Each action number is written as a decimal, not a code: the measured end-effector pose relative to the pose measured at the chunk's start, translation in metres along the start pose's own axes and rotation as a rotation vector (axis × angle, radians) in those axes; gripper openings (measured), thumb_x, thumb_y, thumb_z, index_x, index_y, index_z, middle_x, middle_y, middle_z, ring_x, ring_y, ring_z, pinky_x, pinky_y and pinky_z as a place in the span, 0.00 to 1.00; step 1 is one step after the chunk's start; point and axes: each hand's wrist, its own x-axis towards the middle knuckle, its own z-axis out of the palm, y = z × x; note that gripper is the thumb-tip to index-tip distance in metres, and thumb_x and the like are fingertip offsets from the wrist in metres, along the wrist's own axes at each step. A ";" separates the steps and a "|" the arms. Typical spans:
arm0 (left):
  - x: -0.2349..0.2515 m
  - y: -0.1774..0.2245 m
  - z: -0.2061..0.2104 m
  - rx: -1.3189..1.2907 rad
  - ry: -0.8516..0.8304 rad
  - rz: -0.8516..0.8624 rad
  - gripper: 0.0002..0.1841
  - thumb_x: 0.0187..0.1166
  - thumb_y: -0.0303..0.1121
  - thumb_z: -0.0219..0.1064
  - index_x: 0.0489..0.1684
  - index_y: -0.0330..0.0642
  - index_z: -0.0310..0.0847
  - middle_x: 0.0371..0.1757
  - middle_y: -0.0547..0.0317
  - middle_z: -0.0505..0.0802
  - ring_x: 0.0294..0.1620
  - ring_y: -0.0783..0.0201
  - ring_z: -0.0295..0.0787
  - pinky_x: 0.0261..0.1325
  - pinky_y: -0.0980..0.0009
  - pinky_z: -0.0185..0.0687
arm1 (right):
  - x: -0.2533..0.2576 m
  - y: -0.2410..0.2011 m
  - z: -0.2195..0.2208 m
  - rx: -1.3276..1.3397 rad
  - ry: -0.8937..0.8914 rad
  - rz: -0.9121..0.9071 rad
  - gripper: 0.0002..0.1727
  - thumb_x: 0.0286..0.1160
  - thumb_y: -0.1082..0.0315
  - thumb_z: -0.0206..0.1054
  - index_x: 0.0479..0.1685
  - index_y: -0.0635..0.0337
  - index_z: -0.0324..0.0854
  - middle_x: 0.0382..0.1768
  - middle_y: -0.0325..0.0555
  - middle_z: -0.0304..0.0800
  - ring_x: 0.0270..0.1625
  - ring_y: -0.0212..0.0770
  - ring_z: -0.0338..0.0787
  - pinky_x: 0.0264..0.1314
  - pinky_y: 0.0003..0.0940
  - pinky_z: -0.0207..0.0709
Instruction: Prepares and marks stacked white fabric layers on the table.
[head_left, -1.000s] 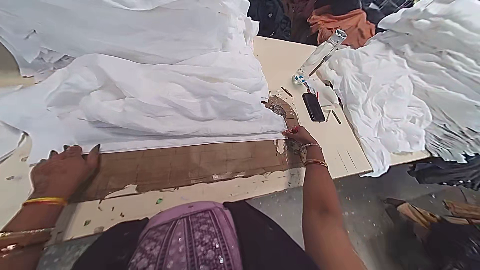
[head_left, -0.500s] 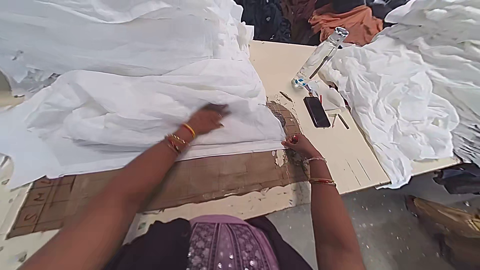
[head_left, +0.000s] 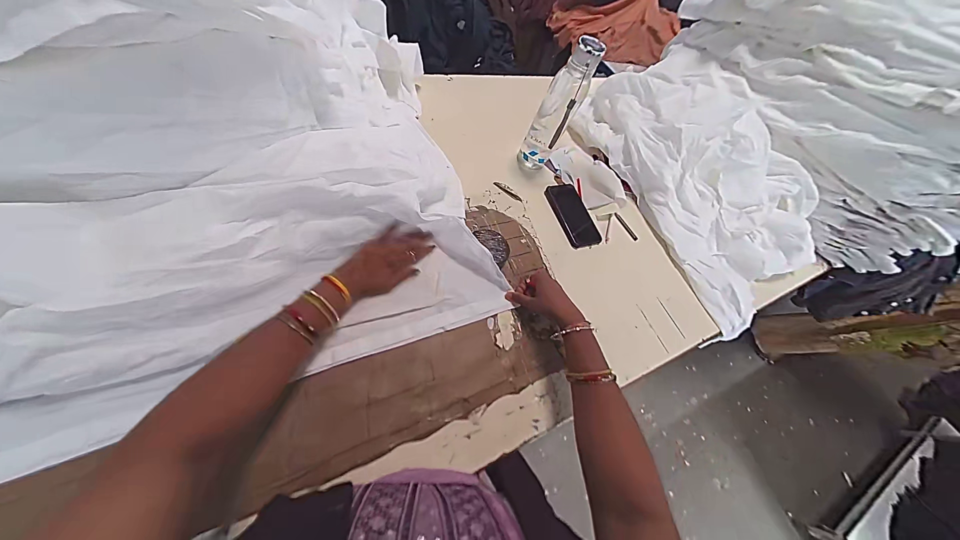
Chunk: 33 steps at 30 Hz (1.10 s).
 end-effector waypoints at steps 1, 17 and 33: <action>-0.001 -0.022 -0.012 0.080 0.091 -0.020 0.24 0.87 0.38 0.54 0.78 0.44 0.80 0.81 0.46 0.81 0.87 0.43 0.69 0.89 0.37 0.49 | 0.000 0.000 0.000 0.004 0.002 -0.002 0.23 0.79 0.54 0.70 0.47 0.73 0.83 0.43 0.60 0.85 0.48 0.52 0.83 0.59 0.52 0.72; 0.090 0.179 0.037 -0.128 -0.352 -0.235 0.23 0.94 0.33 0.47 0.75 0.18 0.69 0.75 0.24 0.77 0.77 0.33 0.76 0.74 0.48 0.74 | -0.005 0.014 0.005 0.131 0.048 -0.066 0.16 0.84 0.65 0.63 0.53 0.74 0.81 0.47 0.62 0.84 0.50 0.49 0.83 0.60 0.45 0.73; 0.105 0.130 0.000 -0.154 -0.669 -0.172 0.33 0.85 0.29 0.62 0.90 0.33 0.55 0.83 0.31 0.73 0.85 0.36 0.68 0.82 0.40 0.62 | 0.010 -0.003 0.003 0.015 0.032 -0.113 0.19 0.87 0.61 0.60 0.52 0.75 0.81 0.46 0.65 0.86 0.53 0.55 0.85 0.63 0.51 0.72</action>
